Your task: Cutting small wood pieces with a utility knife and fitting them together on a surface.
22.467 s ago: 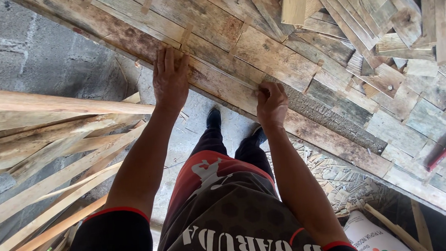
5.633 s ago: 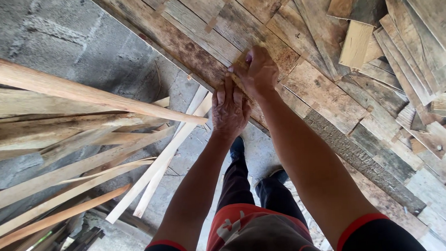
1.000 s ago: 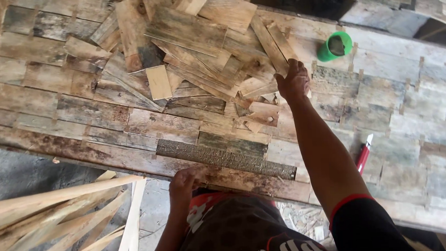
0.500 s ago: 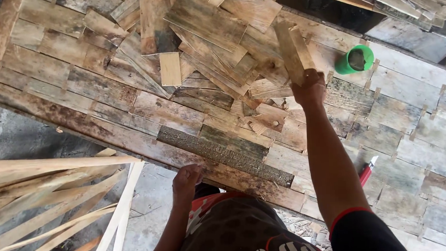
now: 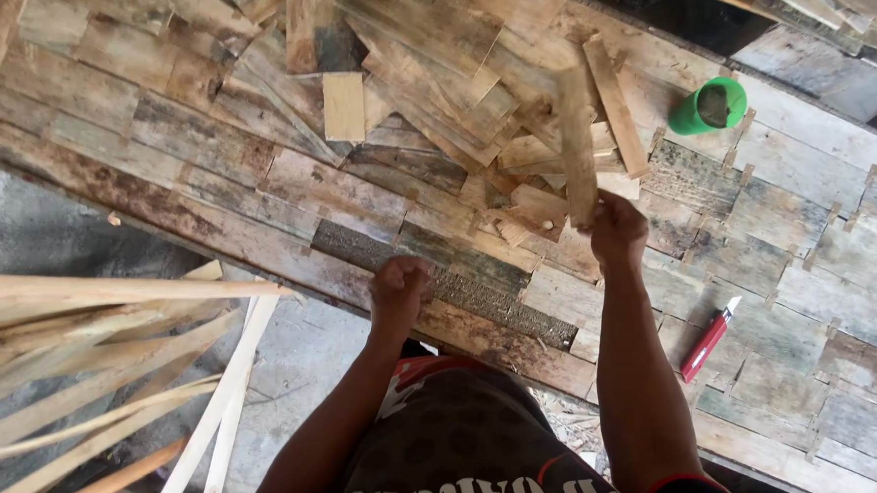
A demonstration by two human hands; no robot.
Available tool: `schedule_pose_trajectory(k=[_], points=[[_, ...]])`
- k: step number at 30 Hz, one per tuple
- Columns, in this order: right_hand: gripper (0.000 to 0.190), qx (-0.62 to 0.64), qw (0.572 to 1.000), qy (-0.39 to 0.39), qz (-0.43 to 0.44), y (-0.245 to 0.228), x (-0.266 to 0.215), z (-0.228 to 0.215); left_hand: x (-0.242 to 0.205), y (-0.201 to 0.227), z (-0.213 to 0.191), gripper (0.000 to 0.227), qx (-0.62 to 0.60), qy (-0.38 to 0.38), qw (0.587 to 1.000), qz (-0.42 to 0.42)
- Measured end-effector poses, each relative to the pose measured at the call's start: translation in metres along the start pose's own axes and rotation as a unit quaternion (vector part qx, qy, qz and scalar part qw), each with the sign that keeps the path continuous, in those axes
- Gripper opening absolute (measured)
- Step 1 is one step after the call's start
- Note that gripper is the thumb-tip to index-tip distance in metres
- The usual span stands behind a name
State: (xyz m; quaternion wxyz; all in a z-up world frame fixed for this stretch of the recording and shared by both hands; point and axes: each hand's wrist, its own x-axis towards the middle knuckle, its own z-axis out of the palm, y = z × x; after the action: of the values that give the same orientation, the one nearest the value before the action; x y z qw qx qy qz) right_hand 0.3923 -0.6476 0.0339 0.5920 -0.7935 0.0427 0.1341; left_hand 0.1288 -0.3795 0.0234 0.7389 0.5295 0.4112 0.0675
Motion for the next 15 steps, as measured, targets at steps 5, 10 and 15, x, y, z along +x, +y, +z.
schedule_pose_trajectory(k=[5, 10, 15], points=[[0.029, -0.126, 0.99, 0.017, -0.056, -0.001, 0.028, -0.008, 0.017, -0.048, -0.061, 0.031, 0.145, 0.359, 0.91, 0.15], [0.027, -0.461, 0.847, 0.105, -0.243, -0.035, 0.05, 0.001, 0.047, -0.066, -0.089, 0.057, 0.24, 0.613, 0.736, 0.157], [0.027, -0.452, 0.854, 0.083, -0.244, -0.114, 0.085, 0.07, 0.084, -0.043, -0.071, 0.073, 0.091, 0.597, 0.793, -0.079]])
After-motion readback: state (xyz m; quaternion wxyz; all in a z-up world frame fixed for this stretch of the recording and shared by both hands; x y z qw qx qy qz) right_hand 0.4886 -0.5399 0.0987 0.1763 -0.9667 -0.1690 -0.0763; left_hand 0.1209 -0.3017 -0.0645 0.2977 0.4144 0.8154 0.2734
